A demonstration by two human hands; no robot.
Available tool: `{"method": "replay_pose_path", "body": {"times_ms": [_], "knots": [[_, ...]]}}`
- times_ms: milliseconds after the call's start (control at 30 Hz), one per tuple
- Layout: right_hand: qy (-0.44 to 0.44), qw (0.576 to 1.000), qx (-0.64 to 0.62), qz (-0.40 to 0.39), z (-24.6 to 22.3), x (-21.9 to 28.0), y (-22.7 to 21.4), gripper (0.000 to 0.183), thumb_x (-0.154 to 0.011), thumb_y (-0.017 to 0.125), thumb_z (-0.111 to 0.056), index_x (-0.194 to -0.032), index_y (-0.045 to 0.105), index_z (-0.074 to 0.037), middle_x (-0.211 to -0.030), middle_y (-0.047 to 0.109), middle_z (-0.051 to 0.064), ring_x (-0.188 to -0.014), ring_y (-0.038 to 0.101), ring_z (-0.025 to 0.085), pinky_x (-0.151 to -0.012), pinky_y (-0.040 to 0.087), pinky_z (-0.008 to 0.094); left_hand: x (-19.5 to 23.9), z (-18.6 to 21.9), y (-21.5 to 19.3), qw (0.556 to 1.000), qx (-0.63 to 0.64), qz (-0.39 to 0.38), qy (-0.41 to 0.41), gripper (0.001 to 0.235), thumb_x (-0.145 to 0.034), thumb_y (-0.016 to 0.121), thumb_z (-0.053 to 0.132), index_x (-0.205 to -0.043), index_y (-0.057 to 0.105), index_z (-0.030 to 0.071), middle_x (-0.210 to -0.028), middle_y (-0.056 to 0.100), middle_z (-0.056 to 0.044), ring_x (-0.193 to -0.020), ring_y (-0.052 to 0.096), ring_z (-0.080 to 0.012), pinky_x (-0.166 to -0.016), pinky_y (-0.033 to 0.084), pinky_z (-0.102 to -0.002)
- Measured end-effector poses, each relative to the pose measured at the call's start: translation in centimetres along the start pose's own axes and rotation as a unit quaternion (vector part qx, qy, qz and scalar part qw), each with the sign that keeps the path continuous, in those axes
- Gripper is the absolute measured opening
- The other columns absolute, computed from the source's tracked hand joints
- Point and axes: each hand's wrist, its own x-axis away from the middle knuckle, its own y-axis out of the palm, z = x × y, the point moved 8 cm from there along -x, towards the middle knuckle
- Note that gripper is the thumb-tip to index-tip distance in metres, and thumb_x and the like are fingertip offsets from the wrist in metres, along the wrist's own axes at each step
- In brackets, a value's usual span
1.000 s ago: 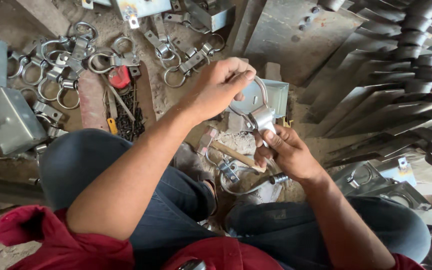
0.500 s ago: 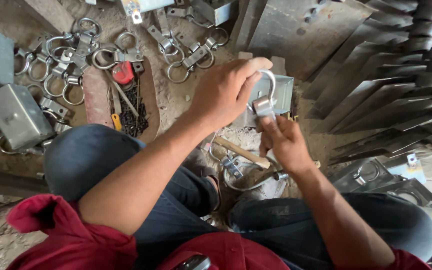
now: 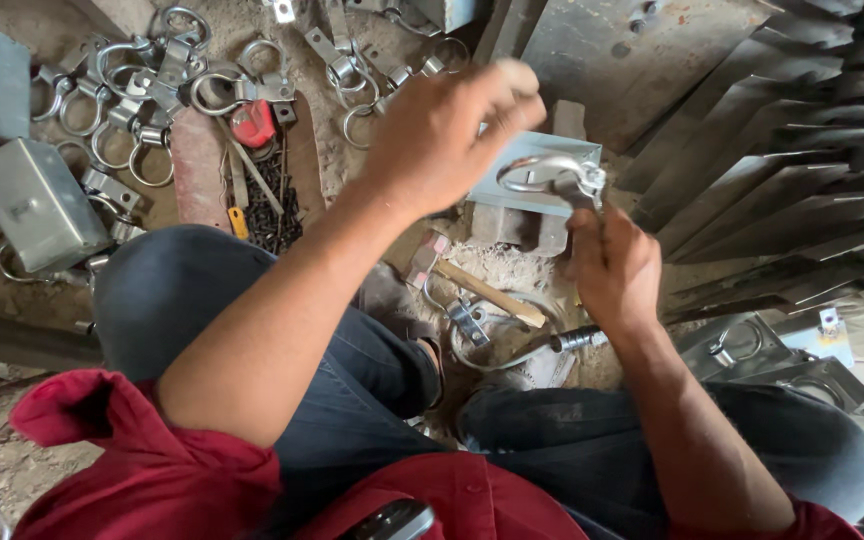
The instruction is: The person assembles a small metal enclosure by hammering components into place, testing the fit of a metal hinge and latch, and welding a metal bracket onto the enclosure using a welding torch.
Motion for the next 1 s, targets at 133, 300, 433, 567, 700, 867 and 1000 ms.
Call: {"method": "replay_pose_path", "body": {"times_ms": [133,300,433,567,700,867,1000], "knots": [[-0.037,0.997,0.003,0.070,3.9,0.6,-0.6,0.024,-0.114,0.044,-0.013,-0.102,0.063,-0.004,-0.070,0.070,0.003,-0.062,0.073,0.015,-0.055,0.056,0.030,-0.1,-2.2,-2.7,0.995,0.010,0.071,-0.073,0.035,-0.116,0.044,0.037,-0.114,0.070,0.013,-0.083,0.074,-0.001,-0.070,0.070,-0.0127,-0.058,0.051,-0.031],[0.083,0.866,0.449,-0.203,16.8,2.8,11.4,0.016,-0.102,0.054,-0.022,-0.103,0.066,-0.012,-0.094,0.075,0.015,-0.081,0.077,0.031,-0.063,0.062,0.044,0.0,-1.5,-3.8,0.990,0.071,0.102,-0.062,0.033,-0.118,0.048,0.035,-0.115,0.069,0.010,-0.095,0.077,-0.005,-0.091,0.079,-0.0203,-0.077,0.060,-0.035],[0.039,0.908,0.368,-0.198,18.9,4.5,12.8,0.019,-0.098,0.056,-0.031,-0.102,0.068,-0.016,-0.096,0.074,0.014,-0.082,0.073,0.037,-0.069,0.060,0.050,-0.3,-0.7,-3.5,0.991,0.076,0.079,-0.083,0.034,-0.113,0.048,0.035,-0.111,0.070,0.009,-0.088,0.076,-0.006,-0.081,0.077,-0.0222,-0.073,0.058,-0.035],[0.057,0.950,0.268,-0.147,15.3,3.4,10.3,0.018,-0.097,0.057,-0.027,-0.102,0.071,-0.016,-0.080,0.071,0.018,-0.072,0.070,0.040,-0.065,0.057,0.051,0.1,-0.3,-3.9,0.992,0.069,0.085,-0.065,0.033,-0.114,0.050,0.034,-0.112,0.071,0.008,-0.090,0.077,-0.007,-0.084,0.076,-0.0241,-0.076,0.056,-0.037],[-0.138,0.980,0.133,0.044,8.8,1.8,4.6,0.019,-0.108,0.049,-0.019,-0.107,0.062,-0.005,-0.082,0.068,0.015,-0.065,0.068,0.034,-0.058,0.055,0.044,0.3,-1.3,-3.6,0.985,0.109,0.099,-0.092,0.034,-0.116,0.048,0.034,-0.113,0.071,0.009,-0.093,0.079,-0.004,-0.092,0.081,-0.0171,-0.077,0.060,-0.032],[-0.016,0.898,0.421,-0.129,15.9,2.1,9.4,0.021,-0.109,0.048,-0.019,-0.109,0.061,-0.003,-0.079,0.071,0.015,-0.062,0.071,0.034,-0.057,0.057,0.048,0.0,-1.1,-3.8,0.985,0.102,0.097,-0.098,0.035,-0.112,0.050,0.033,-0.107,0.073,0.007,-0.090,0.079,-0.006,-0.086,0.080,-0.0181,-0.074,0.059,-0.033],[0.046,0.915,0.358,-0.182,18.5,4.0,11.8,0.011,-0.092,0.054,-0.012,-0.097,0.064,-0.007,-0.091,0.072,0.022,-0.079,0.070,0.045,-0.068,0.057,0.057,0.0,0.1,-3.9,0.979,0.138,0.103,-0.110,0.034,-0.112,0.050,0.032,-0.106,0.071,0.007,-0.094,0.079,-0.006,-0.087,0.081,-0.0173,-0.075,0.060,-0.031]]}}
